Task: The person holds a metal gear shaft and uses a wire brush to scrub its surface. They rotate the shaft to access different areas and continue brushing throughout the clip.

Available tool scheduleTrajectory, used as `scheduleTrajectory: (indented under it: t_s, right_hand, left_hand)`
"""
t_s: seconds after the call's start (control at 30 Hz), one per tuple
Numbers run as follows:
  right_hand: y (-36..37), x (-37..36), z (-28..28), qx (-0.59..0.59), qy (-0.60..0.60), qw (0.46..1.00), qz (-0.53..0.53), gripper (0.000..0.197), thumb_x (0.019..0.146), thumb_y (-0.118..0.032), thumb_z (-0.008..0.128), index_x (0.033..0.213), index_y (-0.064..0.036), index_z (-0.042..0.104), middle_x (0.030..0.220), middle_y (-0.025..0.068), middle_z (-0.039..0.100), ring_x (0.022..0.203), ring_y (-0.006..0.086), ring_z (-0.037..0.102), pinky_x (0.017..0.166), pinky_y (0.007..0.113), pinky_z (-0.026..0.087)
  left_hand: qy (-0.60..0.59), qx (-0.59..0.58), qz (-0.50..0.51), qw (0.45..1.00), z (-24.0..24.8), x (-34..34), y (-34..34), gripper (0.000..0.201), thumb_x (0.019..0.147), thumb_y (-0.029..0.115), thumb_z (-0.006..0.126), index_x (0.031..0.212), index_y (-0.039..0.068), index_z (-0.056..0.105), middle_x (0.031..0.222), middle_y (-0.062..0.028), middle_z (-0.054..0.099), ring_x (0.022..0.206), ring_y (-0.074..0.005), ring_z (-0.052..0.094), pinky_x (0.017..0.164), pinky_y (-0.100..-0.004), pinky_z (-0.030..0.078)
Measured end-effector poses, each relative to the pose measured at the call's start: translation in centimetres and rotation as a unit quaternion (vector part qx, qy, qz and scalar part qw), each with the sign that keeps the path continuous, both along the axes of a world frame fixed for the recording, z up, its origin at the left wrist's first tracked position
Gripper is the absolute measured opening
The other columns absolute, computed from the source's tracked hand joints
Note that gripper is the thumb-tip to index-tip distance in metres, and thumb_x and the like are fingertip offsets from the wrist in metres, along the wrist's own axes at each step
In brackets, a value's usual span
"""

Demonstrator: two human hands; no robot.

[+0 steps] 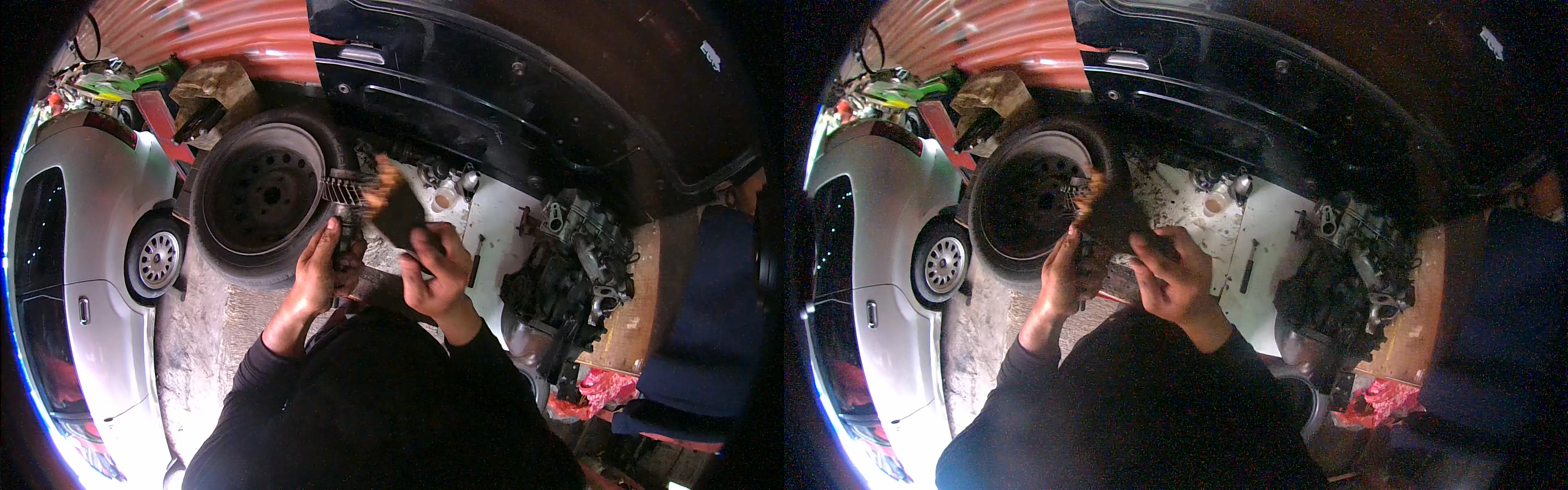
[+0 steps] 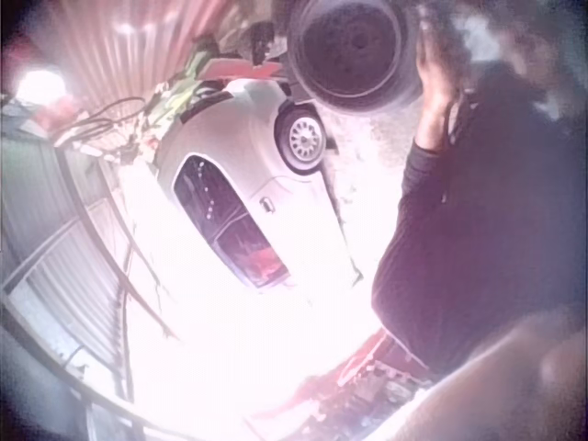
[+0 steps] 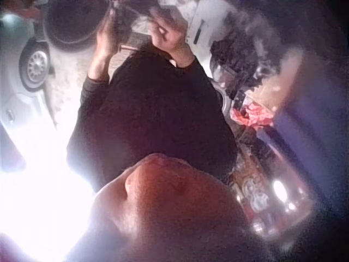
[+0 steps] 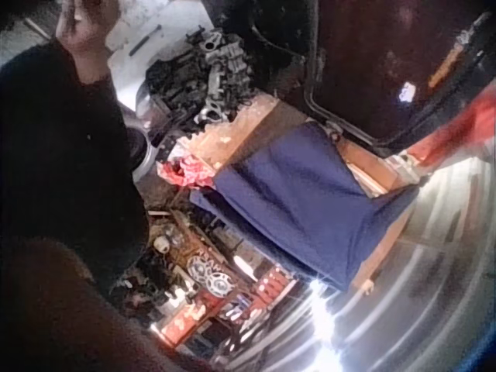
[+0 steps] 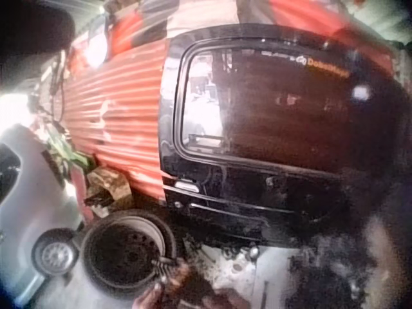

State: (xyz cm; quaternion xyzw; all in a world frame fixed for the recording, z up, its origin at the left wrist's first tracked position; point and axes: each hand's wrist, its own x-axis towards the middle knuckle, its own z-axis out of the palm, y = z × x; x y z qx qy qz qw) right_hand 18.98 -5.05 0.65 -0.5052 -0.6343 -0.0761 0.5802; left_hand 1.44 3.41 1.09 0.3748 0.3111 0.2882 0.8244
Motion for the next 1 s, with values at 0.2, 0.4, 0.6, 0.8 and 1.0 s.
scheduleTrajectory:
  t_s: [0.2, 0.4, 0.6, 0.8, 1.0]
  right_hand:
    - [-1.4, 3.2, -4.9, -0.137, 0.02, 0.988, -0.072, 0.044, 0.082, -0.005, 0.067, 0.126, -0.0087, 0.066, 0.097, 0.0188, 0.062, 0.079, 0.0327, 0.065, 0.066, 0.036, 0.053]
    - [2.1, 0.7, -0.3, -0.088, -0.049, 0.995, 0.02, 0.046, 0.078, -0.006, 0.071, 0.124, -0.0126, 0.068, 0.098, 0.0181, 0.062, 0.076, 0.0327, 0.064, 0.065, 0.037, 0.053]
    - [0.2, 2.7, -1.8, -0.06, -0.017, 0.997, -0.041, 0.043, 0.082, -0.003, 0.067, 0.125, -0.0108, 0.068, 0.099, 0.0186, 0.062, 0.076, 0.0281, 0.065, 0.063, 0.035, 0.052]
    - [2.0, 0.4, -2.9, -0.069, -0.037, 0.997, -0.008, 0.041, 0.085, -0.011, 0.069, 0.126, -0.014, 0.067, 0.095, 0.0161, 0.062, 0.075, 0.0313, 0.066, 0.062, 0.038, 0.053]
    - [0.4, 2.6, -1.1, -0.039, -0.006, 0.998, -0.056, 0.041, 0.085, -0.007, 0.068, 0.126, -0.0041, 0.065, 0.098, 0.0176, 0.063, 0.08, 0.0313, 0.065, 0.066, 0.037, 0.053]
  left_hand:
    - [0.062, 0.018, 0.043, 0.997, -0.6, 0.1, 1.0, 0.047, 0.102, 0.047, 0.048, 0.133, 0.011, 0.048, 0.083, -0.0002, 0.056, 0.053, -0.005, 0.041, 0.045, -0.0212, 0.031]
    - [0.078, 0.013, 0.066, 0.995, 0.3, 0.3, 0.1, 0.054, 0.101, 0.047, 0.05, 0.142, 0.012, 0.042, 0.076, 0.002, 0.053, 0.053, -0.0051, 0.042, 0.045, -0.0209, 0.029]
    - [0.049, -0.004, 0.069, 0.996, -1.2, -0.2, 1.5, 0.037, 0.102, 0.047, 0.048, 0.121, 0.015, 0.05, 0.072, 0.0038, 0.047, 0.05, -0.0042, 0.037, 0.043, -0.0208, 0.026]
    - [0.013, 0.024, 0.043, 0.999, -0.4, -0.5, 0.9, 0.033, 0.104, 0.046, 0.045, 0.114, 0.016, 0.051, 0.071, 0.0037, 0.046, 0.05, -0.0041, 0.035, 0.042, -0.0203, 0.023]
    - [0.06, 0.032, 0.119, 0.991, -1.7, 0.0, 0.5, 0.046, 0.103, 0.044, 0.047, 0.135, 0.011, 0.046, 0.074, 0.0021, 0.049, 0.051, -0.0052, 0.038, 0.043, -0.021, 0.028]
